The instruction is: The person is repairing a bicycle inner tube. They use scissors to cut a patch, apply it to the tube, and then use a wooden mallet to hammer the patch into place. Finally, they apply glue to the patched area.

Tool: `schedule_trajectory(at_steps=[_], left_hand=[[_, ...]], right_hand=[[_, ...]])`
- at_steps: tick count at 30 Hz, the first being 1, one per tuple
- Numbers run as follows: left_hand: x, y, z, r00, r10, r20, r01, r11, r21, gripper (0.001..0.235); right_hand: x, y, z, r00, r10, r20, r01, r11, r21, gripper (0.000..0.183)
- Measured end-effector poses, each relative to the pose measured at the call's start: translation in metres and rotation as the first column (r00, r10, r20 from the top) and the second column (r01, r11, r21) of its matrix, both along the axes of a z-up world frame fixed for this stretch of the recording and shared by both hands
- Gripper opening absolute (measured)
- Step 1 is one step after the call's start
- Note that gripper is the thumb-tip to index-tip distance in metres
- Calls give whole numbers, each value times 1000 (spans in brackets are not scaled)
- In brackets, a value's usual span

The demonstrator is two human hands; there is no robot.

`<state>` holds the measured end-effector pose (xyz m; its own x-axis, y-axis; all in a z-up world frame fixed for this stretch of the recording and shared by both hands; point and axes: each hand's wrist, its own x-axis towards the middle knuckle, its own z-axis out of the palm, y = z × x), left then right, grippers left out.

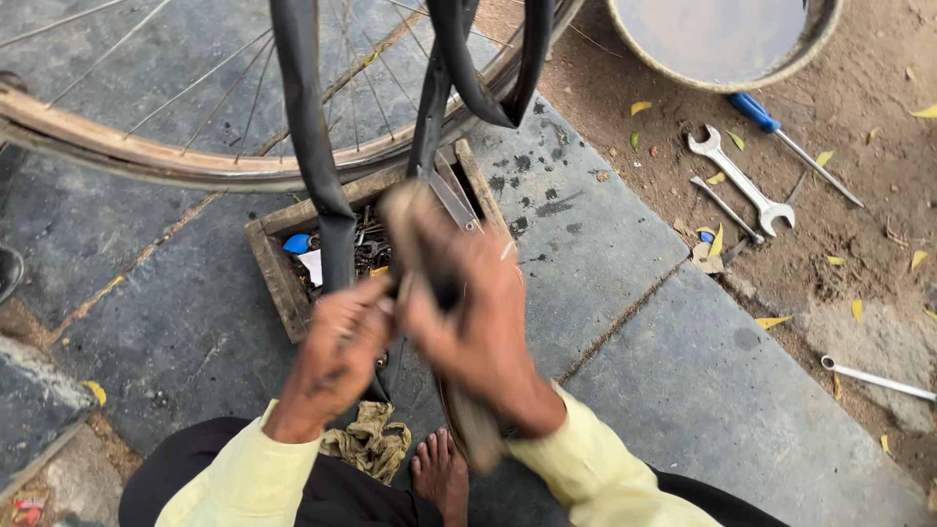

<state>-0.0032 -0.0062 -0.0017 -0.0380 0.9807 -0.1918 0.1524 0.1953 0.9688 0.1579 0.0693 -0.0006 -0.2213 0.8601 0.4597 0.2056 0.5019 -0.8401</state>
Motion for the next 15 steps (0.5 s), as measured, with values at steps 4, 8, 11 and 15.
schedule_trajectory(at_steps=[4,8,11,15], left_hand=[[9,-5,-15,994,-50,-97,43,996,-79,34],[14,0,-10,984,113,-138,-83,975,205,34],[17,-4,-6,927,93,-363,-14,976,216,40],[1,-12,10,842,-115,-527,300,912,281,33]], right_hand=[[-28,102,3,856,-494,-156,429,845,-319,42],[-28,105,-11,739,-582,-339,354,764,-539,46],[-17,42,-38,952,-166,-258,114,972,-207,61],[4,18,-52,990,142,13,-142,973,183,70]])
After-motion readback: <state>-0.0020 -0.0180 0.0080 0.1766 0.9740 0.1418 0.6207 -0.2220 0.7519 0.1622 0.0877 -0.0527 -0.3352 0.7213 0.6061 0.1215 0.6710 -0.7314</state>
